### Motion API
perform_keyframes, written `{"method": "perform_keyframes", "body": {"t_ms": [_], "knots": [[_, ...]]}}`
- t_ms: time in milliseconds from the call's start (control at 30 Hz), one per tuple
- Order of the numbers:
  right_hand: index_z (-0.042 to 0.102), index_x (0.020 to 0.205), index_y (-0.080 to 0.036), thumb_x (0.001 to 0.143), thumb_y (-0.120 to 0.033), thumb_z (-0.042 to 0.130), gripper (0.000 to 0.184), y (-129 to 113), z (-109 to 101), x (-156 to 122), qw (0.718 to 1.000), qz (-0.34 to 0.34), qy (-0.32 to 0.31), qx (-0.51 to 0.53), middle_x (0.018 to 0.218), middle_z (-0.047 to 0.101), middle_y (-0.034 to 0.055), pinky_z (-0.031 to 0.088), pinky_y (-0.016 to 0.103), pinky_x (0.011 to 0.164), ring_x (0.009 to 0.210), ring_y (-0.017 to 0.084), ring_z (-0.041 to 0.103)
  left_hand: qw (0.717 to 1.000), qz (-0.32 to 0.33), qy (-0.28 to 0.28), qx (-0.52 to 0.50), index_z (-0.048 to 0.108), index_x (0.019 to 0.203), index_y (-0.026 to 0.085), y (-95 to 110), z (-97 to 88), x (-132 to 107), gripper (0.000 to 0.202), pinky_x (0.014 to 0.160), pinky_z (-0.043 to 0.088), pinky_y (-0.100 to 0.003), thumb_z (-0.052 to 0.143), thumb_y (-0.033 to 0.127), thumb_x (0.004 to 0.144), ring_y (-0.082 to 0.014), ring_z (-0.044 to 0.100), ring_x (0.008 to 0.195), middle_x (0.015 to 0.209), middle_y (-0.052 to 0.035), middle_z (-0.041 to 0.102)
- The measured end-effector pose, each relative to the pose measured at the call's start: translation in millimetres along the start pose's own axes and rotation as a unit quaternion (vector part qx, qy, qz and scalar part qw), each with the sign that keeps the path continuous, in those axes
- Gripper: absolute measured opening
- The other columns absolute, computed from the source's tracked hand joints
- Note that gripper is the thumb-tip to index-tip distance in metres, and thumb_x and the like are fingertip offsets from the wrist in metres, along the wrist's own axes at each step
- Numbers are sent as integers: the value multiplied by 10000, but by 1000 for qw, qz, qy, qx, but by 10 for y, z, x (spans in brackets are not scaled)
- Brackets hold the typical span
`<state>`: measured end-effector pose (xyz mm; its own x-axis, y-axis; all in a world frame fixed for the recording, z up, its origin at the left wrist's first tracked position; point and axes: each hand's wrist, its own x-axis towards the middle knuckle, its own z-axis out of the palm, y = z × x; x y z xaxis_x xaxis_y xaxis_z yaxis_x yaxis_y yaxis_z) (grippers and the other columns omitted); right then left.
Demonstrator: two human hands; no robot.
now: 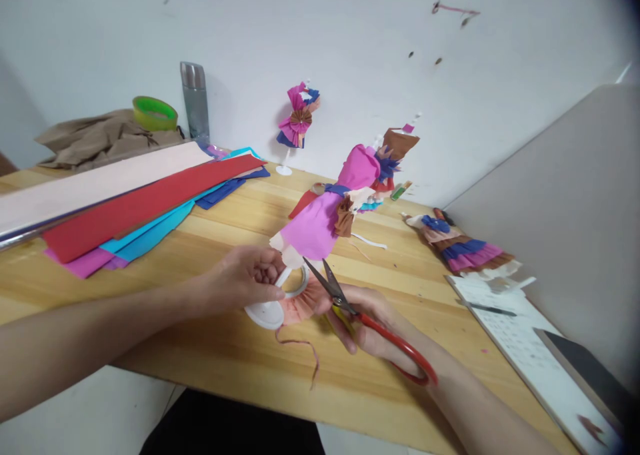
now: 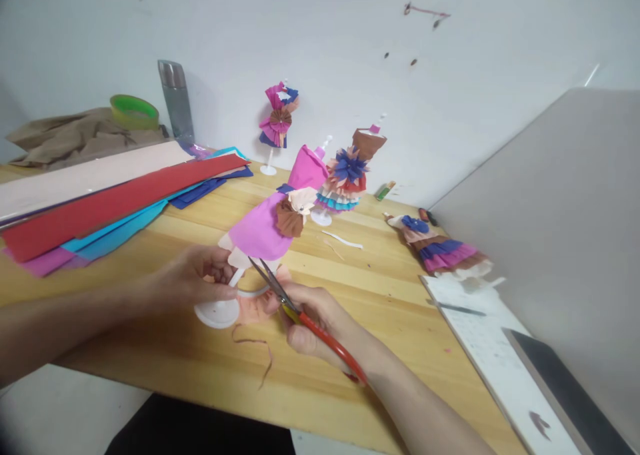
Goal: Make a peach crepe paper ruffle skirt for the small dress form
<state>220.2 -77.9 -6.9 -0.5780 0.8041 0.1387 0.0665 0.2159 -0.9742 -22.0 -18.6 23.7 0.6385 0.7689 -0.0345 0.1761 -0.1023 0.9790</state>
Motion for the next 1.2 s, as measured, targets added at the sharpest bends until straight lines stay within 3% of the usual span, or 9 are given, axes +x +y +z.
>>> {"method": "perform_keyframes", "body": {"t_ms": [333, 667, 1200], "knots": [[616, 965, -161, 777, -671, 627, 543, -108, 20, 22, 1000, 6, 4, 14, 685, 481, -17, 259, 219, 429, 485, 74, 383, 1000, -5, -18, 19, 548, 657, 153, 59, 27, -18, 112, 484, 327, -183, 652, 182, 628, -72, 445, 532, 572, 59, 477], [613, 961, -169, 794, -674, 605, 532, -246, 44, 19, 1000, 7, 0, -1, 618, 451, -45, 221, 231, 448, 470, 78, 374, 999, -1, -24, 45, 564, 675, 160, 43, 35, -41, 98, 529, 362, -203, 639, 209, 636, -93, 490, 580, 600, 46, 514], [645, 967, -139, 803, -625, 635, 513, -293, 47, 7, 1000, 15, 14, -8, 573, 392, -56, 208, 214, 440, 480, 69, 290, 995, 34, -38, 90, 532, 640, 160, 26, 34, -50, 83, 520, 347, -191, 600, 115, 658, -70, 439, 544, 581, 70, 472]]}}
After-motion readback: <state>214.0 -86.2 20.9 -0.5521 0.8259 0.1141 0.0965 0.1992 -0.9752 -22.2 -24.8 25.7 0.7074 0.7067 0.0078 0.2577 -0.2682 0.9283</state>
